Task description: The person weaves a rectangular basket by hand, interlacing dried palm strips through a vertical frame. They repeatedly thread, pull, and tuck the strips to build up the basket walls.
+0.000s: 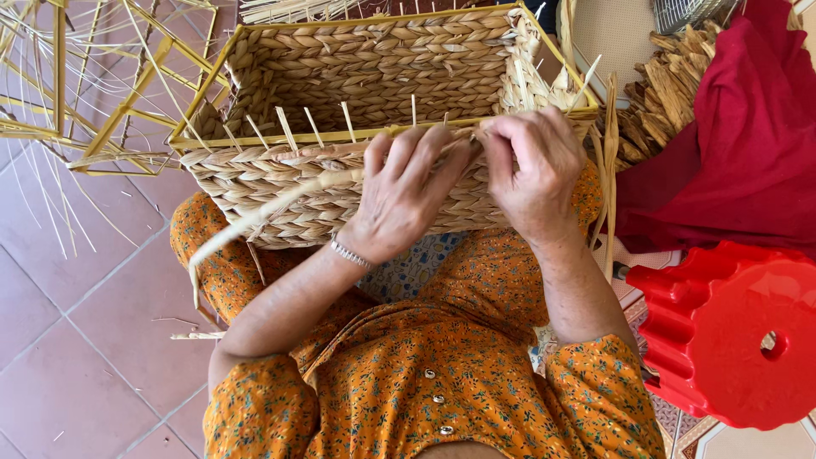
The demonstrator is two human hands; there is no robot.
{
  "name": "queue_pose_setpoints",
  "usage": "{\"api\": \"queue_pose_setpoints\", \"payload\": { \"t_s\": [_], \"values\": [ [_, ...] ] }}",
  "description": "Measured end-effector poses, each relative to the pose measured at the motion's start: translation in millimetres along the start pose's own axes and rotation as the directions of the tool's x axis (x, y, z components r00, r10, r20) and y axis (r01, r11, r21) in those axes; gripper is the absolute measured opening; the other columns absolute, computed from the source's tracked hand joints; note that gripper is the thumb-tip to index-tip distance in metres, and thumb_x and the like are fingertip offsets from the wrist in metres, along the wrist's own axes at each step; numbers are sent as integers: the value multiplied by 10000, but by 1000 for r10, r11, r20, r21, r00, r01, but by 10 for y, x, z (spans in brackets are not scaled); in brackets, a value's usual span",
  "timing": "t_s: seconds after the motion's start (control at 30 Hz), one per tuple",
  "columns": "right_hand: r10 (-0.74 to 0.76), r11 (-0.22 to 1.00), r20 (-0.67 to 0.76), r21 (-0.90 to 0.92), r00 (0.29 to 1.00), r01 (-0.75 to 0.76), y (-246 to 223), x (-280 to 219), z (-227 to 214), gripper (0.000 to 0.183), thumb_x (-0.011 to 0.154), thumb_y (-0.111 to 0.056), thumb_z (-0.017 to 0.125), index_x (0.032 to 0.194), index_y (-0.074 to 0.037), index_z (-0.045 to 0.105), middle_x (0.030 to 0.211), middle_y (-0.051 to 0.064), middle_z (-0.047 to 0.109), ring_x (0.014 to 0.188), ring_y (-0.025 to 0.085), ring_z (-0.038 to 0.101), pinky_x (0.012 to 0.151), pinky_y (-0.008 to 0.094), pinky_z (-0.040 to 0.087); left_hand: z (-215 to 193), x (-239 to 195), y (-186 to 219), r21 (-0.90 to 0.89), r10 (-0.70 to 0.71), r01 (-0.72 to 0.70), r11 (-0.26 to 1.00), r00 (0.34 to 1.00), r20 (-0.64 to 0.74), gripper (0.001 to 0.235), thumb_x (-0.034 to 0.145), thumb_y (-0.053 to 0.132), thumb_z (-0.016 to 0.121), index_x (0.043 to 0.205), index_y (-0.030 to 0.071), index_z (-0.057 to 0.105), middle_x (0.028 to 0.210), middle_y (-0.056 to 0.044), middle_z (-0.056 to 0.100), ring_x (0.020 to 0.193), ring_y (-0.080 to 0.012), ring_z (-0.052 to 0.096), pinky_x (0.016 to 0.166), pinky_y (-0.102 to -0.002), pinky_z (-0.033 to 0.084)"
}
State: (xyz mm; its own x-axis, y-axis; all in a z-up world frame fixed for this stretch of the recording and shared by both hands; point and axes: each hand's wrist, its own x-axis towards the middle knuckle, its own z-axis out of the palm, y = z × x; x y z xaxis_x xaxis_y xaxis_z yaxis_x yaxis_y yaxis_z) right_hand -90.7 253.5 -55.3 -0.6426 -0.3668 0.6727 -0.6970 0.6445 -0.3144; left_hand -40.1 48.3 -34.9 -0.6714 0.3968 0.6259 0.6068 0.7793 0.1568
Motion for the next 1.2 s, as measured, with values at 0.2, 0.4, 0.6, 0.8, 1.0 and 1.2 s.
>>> {"api": "queue_pose_setpoints", "payload": {
  "t_s": [0.2, 0.4, 0.6, 0.8, 1.0, 1.2],
  "values": [
    [-117, 993, -143, -22, 983, 115, 130, 32, 293, 155, 1013, 26, 769, 1140, 4, 683, 1019, 85, 635, 799, 132, 635, 576, 229, 561, -103, -344, 122, 92, -146, 131, 987, 972, 185, 431, 948, 179, 668, 1338, 6, 615, 1190, -121, 559, 1026, -263, 540, 867, -417, 437],
    [-289, 955, 100, 102, 952, 279, 32, 215, 57, 306, 973, 94, 706, 1232, -68, 682, 1142, 78, 682, 906, 173, 686, 763, 267, 645, -295, -431, -50, 65, -144, 130, 989, 929, 342, 260, 1004, 67, 612, 1249, -16, 626, 948, -101, 601, 848, -231, 552, 700, -389, 456],
    [-314, 949, 319, 126, 894, 289, -73, 266, -313, 406, 886, 73, 711, 1287, 49, 649, 1222, 161, 656, 950, 261, 665, 848, 331, 623, -802, -201, -280, -82, -183, 217, 973, 935, 303, 108, 1000, 51, 700, 1094, 44, 646, 861, -61, 583, 822, -211, 553, 716, -405, 473],
    [-335, 942, 130, 44, 933, 332, 64, 170, 41, 269, 994, -16, 787, 1243, -9, 686, 1160, 115, 717, 867, 197, 662, 735, 275, 584, -1223, -105, -108, 417, -48, 25, 909, 998, 45, 278, 921, 173, 757, 1166, 85, 659, 1089, -75, 652, 993, -228, 603, 930, -494, 430],
    [-167, 979, 127, 137, 978, 149, -16, 144, -63, 208, 1052, -158, 728, 1193, -12, 682, 1105, 104, 730, 941, 232, 691, 807, 353, 593, -851, -231, 373, -135, 315, -293, 947, 931, 186, 378, 966, 112, 704, 1311, -41, 675, 1426, -233, 561, 1324, -354, 539, 1193, -504, 409],
    [-43, 989, 144, 148, 989, 21, -112, 267, -106, 145, 1073, -144, 729, 1130, -21, 678, 1028, 103, 724, 925, 246, 716, 783, 379, 593, -201, -145, 217, 206, -95, 39, 978, 959, 269, 535, 963, 152, 611, 1438, -95, 611, 1579, -266, 393, 1493, -451, 341, 1235, -611, 288]
  ]
}}
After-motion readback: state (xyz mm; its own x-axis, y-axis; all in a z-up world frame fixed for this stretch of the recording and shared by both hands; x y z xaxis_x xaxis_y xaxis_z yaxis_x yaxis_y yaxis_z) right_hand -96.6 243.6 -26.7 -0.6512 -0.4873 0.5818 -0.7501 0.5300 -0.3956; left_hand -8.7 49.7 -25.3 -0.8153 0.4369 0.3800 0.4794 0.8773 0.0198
